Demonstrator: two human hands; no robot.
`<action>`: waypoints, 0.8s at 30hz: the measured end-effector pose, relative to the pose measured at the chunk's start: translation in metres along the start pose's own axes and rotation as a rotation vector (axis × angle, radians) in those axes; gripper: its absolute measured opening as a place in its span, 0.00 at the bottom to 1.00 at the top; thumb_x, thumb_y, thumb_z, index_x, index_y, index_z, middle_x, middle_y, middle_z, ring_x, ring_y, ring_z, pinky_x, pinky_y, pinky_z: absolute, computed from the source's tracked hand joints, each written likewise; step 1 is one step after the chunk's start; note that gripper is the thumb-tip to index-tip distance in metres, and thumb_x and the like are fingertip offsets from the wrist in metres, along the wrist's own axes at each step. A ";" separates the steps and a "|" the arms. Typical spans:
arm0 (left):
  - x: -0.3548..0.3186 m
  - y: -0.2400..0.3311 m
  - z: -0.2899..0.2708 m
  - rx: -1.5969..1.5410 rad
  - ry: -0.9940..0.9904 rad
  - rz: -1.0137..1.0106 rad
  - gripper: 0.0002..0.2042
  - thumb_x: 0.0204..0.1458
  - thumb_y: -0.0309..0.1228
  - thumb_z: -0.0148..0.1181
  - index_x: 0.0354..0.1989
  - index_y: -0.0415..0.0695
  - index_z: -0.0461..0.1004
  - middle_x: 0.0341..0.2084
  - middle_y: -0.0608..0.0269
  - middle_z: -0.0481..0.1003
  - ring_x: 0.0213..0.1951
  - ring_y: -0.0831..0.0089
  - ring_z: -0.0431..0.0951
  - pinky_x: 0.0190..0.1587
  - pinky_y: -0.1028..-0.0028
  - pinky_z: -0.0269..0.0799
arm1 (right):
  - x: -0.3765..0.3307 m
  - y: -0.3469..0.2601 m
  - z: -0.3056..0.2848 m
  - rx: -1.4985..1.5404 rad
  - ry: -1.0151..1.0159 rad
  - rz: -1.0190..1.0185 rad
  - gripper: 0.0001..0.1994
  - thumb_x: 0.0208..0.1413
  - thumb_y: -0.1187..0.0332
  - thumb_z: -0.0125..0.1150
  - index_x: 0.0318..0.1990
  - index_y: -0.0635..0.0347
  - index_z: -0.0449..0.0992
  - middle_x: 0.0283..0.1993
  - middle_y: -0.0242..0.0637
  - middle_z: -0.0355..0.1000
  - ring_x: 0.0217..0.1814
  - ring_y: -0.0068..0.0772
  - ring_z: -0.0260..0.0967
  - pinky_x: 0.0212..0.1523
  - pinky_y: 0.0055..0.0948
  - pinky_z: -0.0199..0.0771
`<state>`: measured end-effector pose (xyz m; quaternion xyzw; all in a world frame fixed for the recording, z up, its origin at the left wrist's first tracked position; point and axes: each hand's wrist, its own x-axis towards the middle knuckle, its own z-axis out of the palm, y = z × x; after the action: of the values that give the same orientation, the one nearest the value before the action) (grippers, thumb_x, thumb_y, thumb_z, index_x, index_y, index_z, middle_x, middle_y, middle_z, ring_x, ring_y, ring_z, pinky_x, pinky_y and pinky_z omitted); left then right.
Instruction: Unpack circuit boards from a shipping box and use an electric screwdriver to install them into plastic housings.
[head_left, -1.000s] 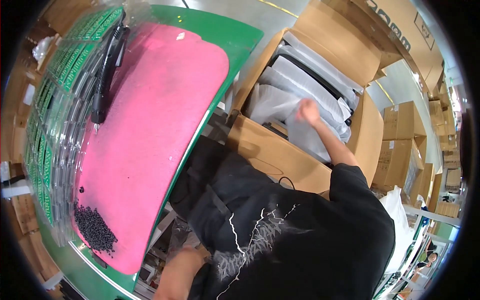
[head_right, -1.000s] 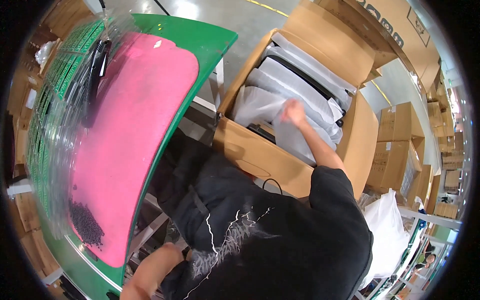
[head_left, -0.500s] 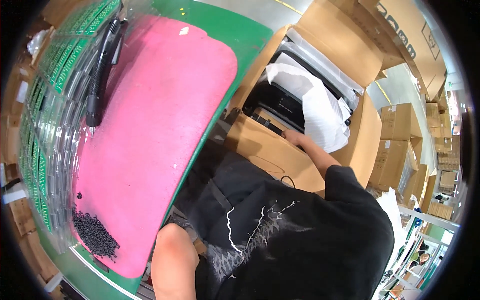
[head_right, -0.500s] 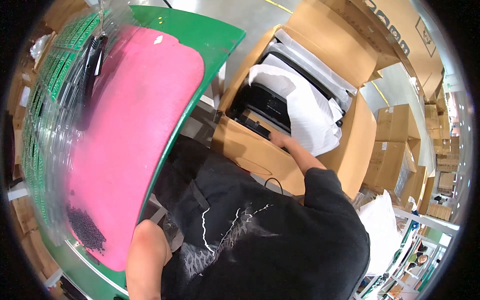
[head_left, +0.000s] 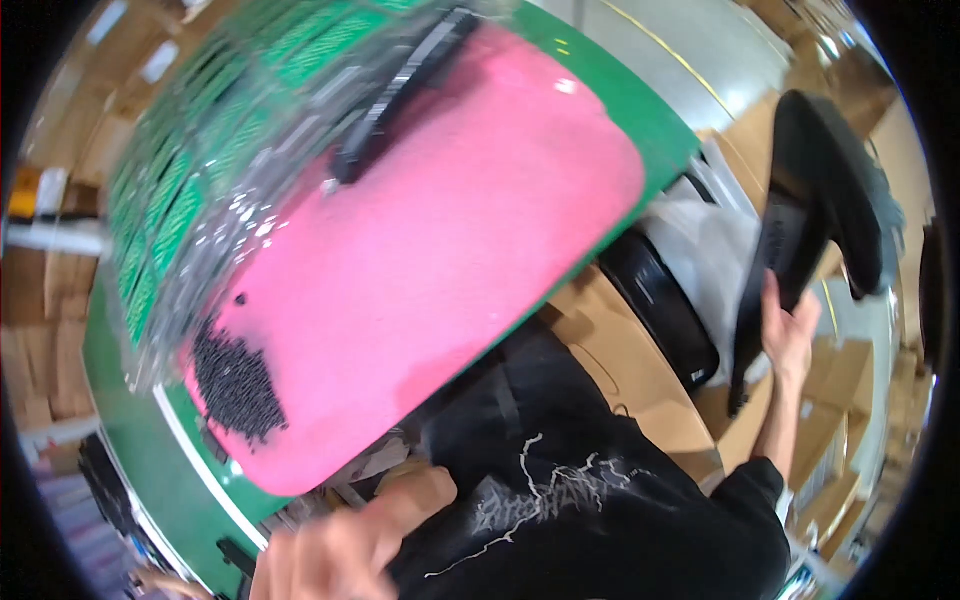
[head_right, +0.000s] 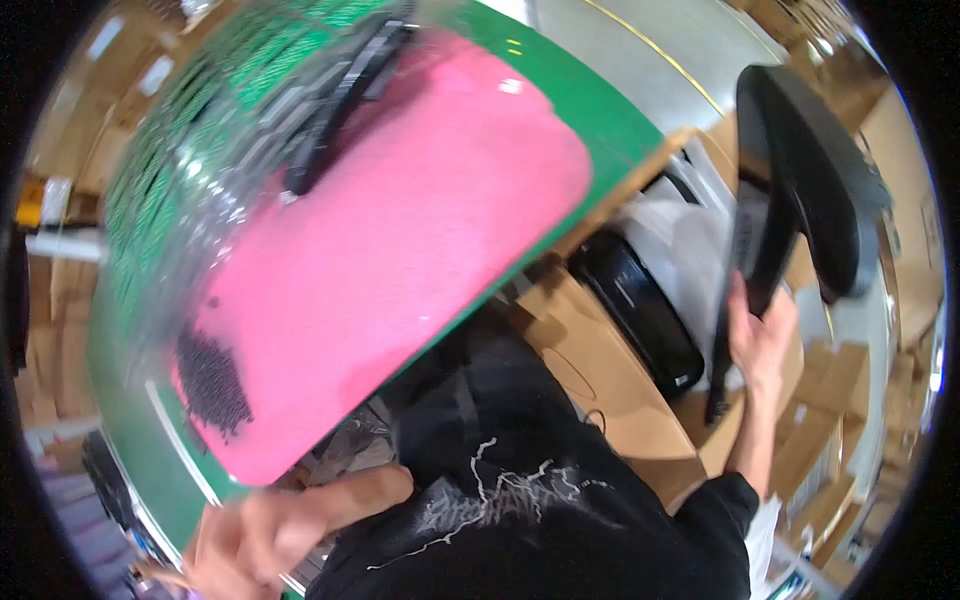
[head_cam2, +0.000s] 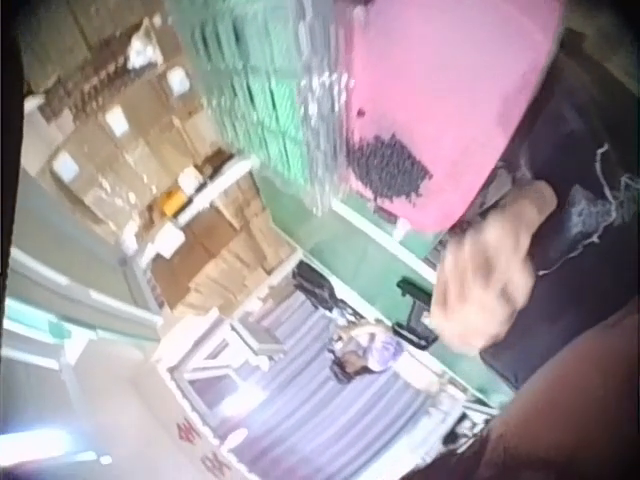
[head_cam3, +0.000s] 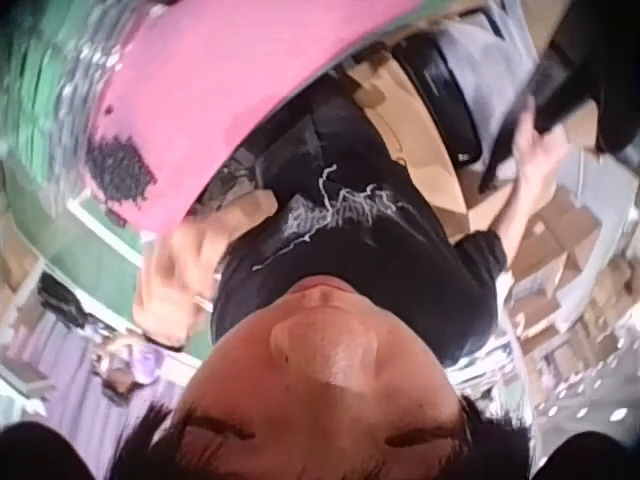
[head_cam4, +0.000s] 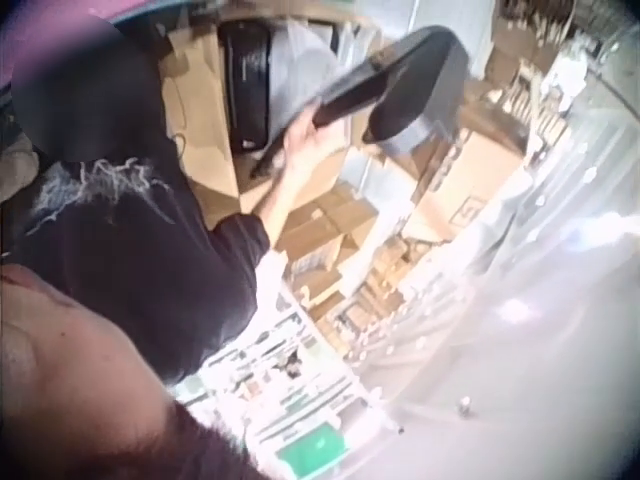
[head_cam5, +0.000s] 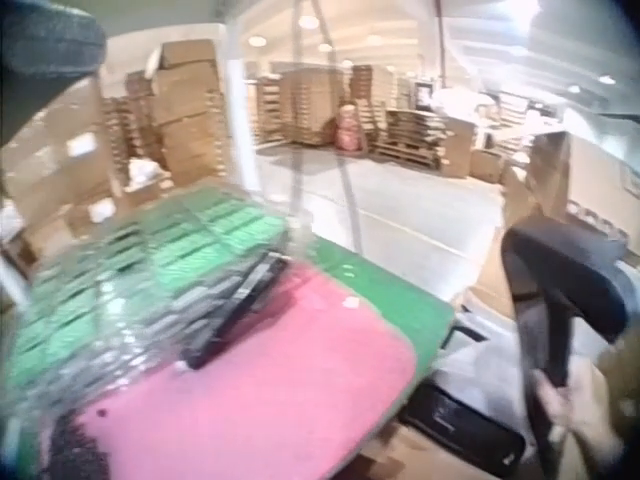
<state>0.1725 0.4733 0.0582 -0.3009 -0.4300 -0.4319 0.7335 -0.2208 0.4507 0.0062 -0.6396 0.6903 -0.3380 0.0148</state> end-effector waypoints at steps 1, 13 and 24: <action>-0.004 0.023 -0.002 0.248 0.113 -0.185 0.03 0.48 0.22 0.52 0.25 0.41 0.71 0.22 0.62 0.71 0.21 0.73 0.70 0.22 0.75 0.65 | 0.018 -0.016 -0.001 -0.079 -0.082 -0.085 0.05 0.51 0.75 0.59 0.26 0.64 0.70 0.19 0.40 0.64 0.19 0.33 0.60 0.22 0.30 0.62; 0.045 0.062 -0.055 2.067 -0.306 -1.010 0.19 0.45 0.27 0.61 0.47 0.38 0.68 0.45 0.53 0.68 0.49 0.54 0.68 0.51 0.65 0.64 | 0.082 -0.227 0.086 -0.086 -0.954 -1.458 0.15 0.48 0.57 0.60 0.25 0.57 0.65 0.21 0.35 0.64 0.24 0.35 0.70 0.17 0.32 0.66; 0.031 0.091 -0.120 2.149 -0.594 -1.045 0.08 0.48 0.31 0.59 0.29 0.39 0.72 0.28 0.58 0.71 0.38 0.60 0.71 0.42 0.65 0.66 | 0.247 -0.308 0.224 0.031 -0.434 -0.934 0.12 0.58 0.65 0.47 0.47 0.56 0.72 0.39 0.48 0.72 0.44 0.51 0.69 0.48 0.43 0.68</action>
<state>0.3062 0.4045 0.0256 0.5770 -0.7860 -0.0150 0.2214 0.1045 0.1443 0.0841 -0.9348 0.3068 -0.1783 0.0146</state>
